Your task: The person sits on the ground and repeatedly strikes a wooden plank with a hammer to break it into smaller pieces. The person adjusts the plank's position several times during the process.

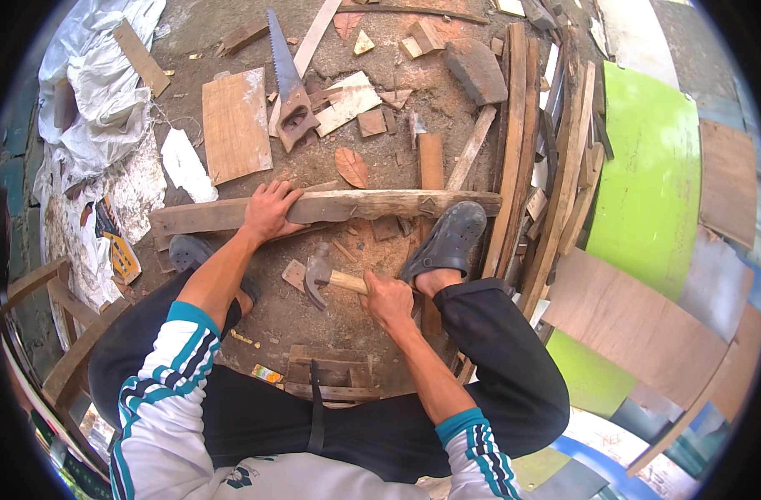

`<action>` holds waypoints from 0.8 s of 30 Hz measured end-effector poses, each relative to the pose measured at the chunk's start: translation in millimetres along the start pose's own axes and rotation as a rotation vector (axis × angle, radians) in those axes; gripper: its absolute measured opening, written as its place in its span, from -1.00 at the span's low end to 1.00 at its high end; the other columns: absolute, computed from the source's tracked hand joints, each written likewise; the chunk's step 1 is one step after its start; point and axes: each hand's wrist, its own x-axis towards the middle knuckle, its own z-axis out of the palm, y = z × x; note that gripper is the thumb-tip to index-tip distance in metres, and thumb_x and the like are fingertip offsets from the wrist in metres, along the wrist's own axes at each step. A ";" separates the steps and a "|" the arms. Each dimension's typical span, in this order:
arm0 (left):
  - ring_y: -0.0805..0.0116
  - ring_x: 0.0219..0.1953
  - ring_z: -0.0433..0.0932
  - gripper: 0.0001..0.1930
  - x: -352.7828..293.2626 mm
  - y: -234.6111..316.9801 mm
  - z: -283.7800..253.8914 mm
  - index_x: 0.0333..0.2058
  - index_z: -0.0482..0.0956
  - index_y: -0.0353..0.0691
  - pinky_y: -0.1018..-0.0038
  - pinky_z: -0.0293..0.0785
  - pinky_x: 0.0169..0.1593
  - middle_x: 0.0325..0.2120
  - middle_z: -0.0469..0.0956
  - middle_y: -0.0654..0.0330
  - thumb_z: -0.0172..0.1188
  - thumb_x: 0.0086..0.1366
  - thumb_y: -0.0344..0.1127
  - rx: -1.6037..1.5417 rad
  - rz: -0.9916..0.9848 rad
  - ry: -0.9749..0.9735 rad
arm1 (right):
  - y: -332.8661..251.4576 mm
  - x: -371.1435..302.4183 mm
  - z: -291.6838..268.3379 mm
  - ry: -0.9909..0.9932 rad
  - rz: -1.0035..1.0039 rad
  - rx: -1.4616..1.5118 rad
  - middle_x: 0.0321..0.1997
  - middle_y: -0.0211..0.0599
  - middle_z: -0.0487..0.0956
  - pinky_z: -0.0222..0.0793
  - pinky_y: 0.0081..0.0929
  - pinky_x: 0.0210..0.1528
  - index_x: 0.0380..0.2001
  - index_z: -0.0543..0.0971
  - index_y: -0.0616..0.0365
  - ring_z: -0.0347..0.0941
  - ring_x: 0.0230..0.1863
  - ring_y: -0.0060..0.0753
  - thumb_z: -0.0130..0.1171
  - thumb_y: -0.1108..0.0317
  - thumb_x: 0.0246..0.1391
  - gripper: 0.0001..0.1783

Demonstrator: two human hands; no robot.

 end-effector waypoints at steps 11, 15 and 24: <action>0.10 -0.08 0.57 -0.24 17.2 -23.7 -16.9 -0.07 0.64 -0.26 0.23 0.52 -0.02 -0.24 0.65 0.01 0.38 0.01 0.34 -0.253 -0.077 -0.117 | -9.3 -17.9 -10.8 0.084 0.176 0.115 -0.65 0.04 0.57 0.45 -0.09 -0.53 -0.46 0.55 0.20 0.58 -0.58 0.10 0.16 -0.28 0.16 -0.35; 0.09 -0.07 0.56 -0.32 9.2 -18.0 -12.9 -0.08 0.66 -0.25 0.24 0.49 0.03 -0.22 0.64 0.02 0.28 0.14 0.31 -0.159 -0.056 0.042 | -19.5 -14.6 -23.6 0.128 0.188 0.121 -0.64 0.06 0.58 0.43 -0.07 -0.54 -0.46 0.54 0.20 0.57 -0.58 0.15 0.15 -0.25 0.19 -0.37; 0.00 -0.05 0.57 -0.42 3.5 -18.8 -4.3 0.07 0.58 -0.17 0.18 0.54 0.00 -0.02 0.60 -0.01 0.28 0.21 0.11 -0.058 -0.052 -0.061 | -56.4 56.2 -74.7 0.106 -0.016 0.097 -0.53 0.15 0.61 0.45 0.01 -0.48 -0.41 0.54 0.23 0.59 -0.47 0.20 0.04 -0.19 0.28 -0.40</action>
